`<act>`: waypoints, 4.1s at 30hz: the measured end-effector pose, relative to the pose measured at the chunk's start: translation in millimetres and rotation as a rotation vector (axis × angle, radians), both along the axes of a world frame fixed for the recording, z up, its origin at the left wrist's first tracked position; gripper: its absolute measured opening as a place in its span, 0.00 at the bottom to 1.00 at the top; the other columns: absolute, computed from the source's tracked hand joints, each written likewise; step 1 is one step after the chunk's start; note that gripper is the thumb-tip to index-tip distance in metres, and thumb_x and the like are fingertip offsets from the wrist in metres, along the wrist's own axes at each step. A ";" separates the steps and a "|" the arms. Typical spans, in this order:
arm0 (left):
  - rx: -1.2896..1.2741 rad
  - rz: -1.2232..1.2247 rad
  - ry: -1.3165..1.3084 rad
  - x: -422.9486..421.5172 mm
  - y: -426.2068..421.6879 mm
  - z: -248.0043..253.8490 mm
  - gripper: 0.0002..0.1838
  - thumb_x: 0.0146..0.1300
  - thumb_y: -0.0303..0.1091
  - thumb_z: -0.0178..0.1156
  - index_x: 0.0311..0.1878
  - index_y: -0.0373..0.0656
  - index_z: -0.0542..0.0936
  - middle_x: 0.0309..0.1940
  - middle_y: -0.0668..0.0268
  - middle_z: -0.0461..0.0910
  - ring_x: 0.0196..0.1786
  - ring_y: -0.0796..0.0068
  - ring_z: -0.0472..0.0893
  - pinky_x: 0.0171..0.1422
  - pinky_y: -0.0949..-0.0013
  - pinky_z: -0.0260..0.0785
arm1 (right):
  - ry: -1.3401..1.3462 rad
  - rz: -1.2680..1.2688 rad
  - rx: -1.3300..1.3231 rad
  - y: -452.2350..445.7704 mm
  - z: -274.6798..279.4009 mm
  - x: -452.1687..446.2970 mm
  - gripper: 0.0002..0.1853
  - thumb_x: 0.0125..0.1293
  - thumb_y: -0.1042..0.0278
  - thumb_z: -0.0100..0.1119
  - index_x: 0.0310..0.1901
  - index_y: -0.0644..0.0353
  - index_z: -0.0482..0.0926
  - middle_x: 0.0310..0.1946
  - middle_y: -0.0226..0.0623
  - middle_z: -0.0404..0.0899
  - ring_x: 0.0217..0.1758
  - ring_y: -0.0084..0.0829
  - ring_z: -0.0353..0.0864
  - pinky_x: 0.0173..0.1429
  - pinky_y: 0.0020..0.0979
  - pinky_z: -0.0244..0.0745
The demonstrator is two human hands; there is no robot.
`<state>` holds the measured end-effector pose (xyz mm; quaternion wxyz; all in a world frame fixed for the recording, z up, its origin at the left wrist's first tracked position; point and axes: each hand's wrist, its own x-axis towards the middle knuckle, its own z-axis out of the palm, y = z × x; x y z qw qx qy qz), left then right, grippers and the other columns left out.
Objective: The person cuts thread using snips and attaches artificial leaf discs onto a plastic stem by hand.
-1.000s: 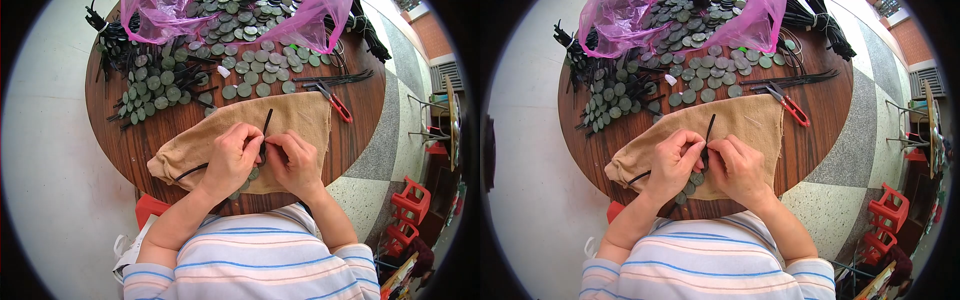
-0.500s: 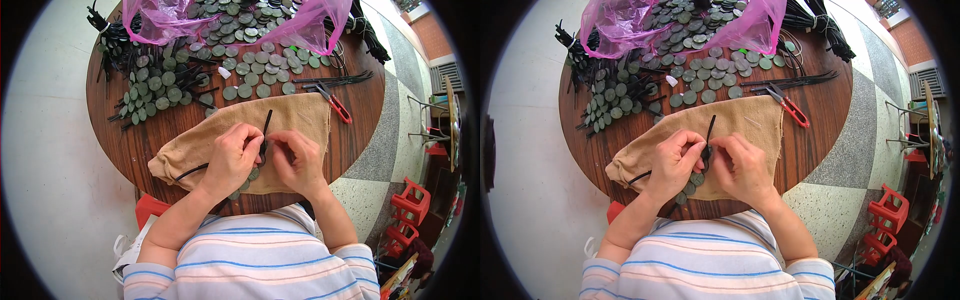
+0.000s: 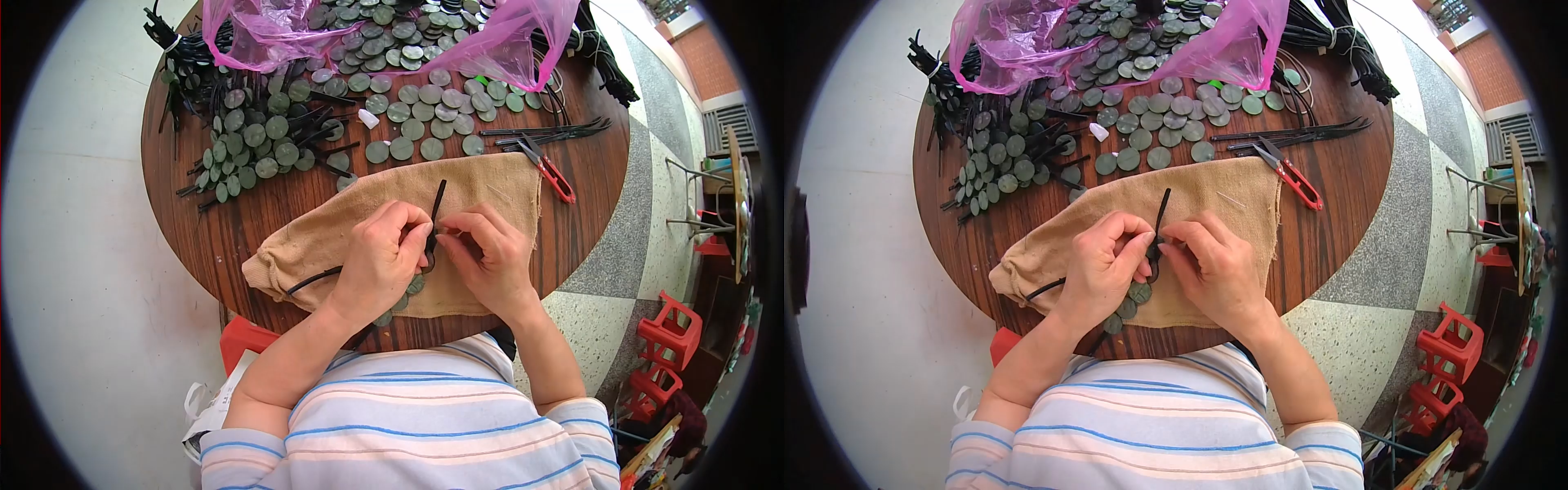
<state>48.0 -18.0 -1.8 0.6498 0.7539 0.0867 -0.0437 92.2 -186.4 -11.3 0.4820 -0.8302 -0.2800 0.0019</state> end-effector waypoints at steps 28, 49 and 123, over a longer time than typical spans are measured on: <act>-0.017 0.003 0.009 0.4 0.7 -0.7 0.04 0.72 0.24 0.57 0.41 0.34 0.78 0.30 0.66 0.78 0.26 0.82 0.80 0.29 0.77 0.74 | -0.020 -0.005 -0.001 4.3 -1.2 -2.6 0.09 0.58 0.80 0.67 0.39 0.59 0.80 0.31 0.38 0.78 0.28 0.38 0.82 0.30 0.34 0.76; -0.009 -0.011 0.037 1.5 1.1 0.8 0.04 0.73 0.25 0.56 0.40 0.36 0.78 0.27 0.70 0.77 0.26 0.86 0.78 0.29 0.80 0.72 | -0.456 -0.126 -0.627 -33.0 13.1 40.4 0.05 0.56 0.76 0.61 0.31 0.59 0.73 0.32 0.37 0.74 0.37 0.40 0.79 0.40 0.38 0.75; -0.023 -0.016 0.026 3.1 2.3 3.0 0.03 0.71 0.21 0.56 0.39 0.34 0.78 0.31 0.68 0.78 0.26 0.84 0.79 0.28 0.79 0.72 | -0.152 0.365 -0.235 -15.7 10.1 37.6 0.21 0.47 0.87 0.60 0.45 0.56 0.77 0.41 0.35 0.74 0.45 0.42 0.79 0.45 0.41 0.76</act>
